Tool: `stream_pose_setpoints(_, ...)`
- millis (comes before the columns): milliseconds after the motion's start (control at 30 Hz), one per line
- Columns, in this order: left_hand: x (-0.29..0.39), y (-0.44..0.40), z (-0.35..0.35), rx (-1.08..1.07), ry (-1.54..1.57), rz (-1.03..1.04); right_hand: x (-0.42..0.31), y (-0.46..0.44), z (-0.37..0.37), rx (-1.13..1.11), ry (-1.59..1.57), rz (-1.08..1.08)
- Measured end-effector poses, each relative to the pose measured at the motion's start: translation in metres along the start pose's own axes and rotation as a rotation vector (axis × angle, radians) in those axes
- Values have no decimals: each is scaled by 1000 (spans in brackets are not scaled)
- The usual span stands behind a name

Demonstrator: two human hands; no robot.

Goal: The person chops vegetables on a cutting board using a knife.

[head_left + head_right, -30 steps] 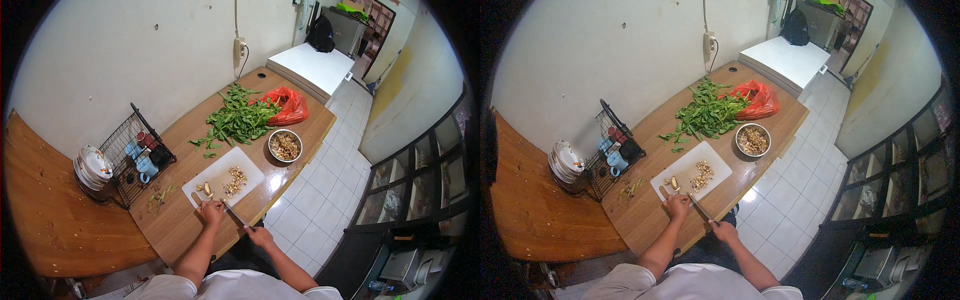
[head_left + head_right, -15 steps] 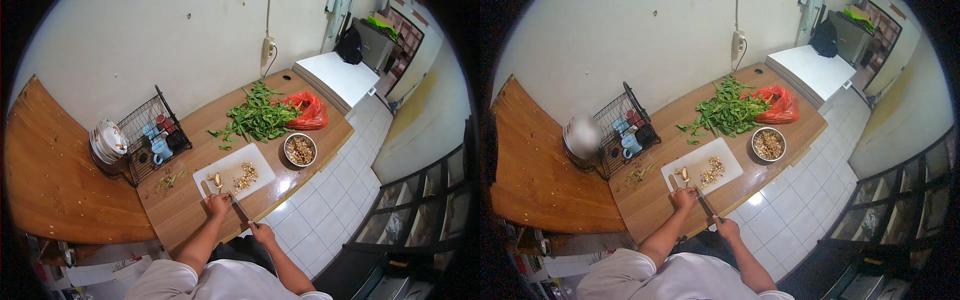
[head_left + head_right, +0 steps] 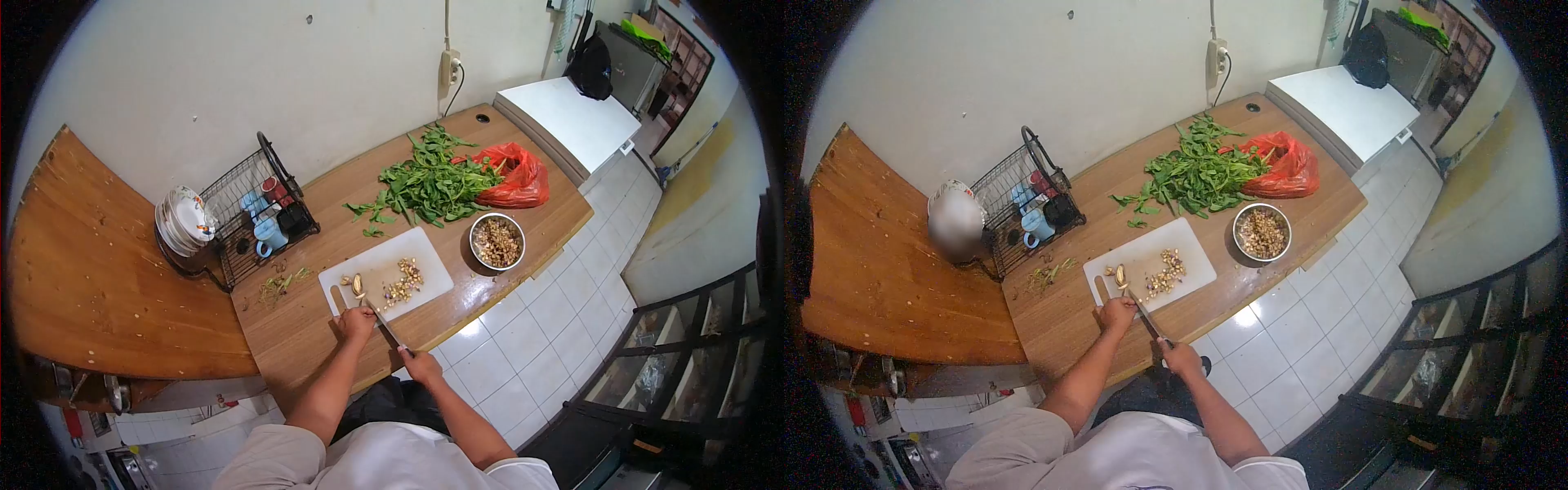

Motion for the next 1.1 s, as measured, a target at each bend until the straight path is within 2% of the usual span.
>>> stream_pose_setpoints(233, -2, 3, 5, 34, 24, -47, -4, 11, -32, 62, 64, -20)
stream_pose_setpoints(333, -4, 0, 12, 63, 12, -30, 2, 5, -27, 60, 19, -76)
stream_pose_setpoints(433, -4, 7, 6, 111, -28, -21, 4, 8, -23, 0, 22, -36)
stream_pose_setpoints(633, -5, 8, 3, 105, -44, 77, 11, 5, -13, -9, 4, -63)
stream_pose_setpoints(833, 4, 9, -13, 66, -114, 144, -28, 6, -26, 10, 51, 5)
stream_pose_setpoints(867, 6, 8, -16, 68, -75, 176, -23, 2, -19, 7, 52, 1)
stream_pose_setpoints(933, 7, 5, -15, 105, -27, 221, -3, -4, -11, 145, -33, -25)
stream_pose_setpoints(967, 6, 2, -12, 101, -22, 222, 5, -6, -10, 147, -30, -20)
stream_pose_setpoints(1033, 1, -3, -2, 101, -16, 237, 14, -5, -7, 5, -93, 3)
stream_pose_setpoints(1100, -5, -5, 3, 98, 14, 229, 24, -6, 3, 65, -92, -20)
Point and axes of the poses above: each hand's wrist, its own y-axis away from the middle knuckle, its own z-axis out of the palm, x = y × z, the point moved 3 cm from there along -y, towards the middle knuckle, and after that the axes turned 5 degrees about x, right-handed, at the moved point
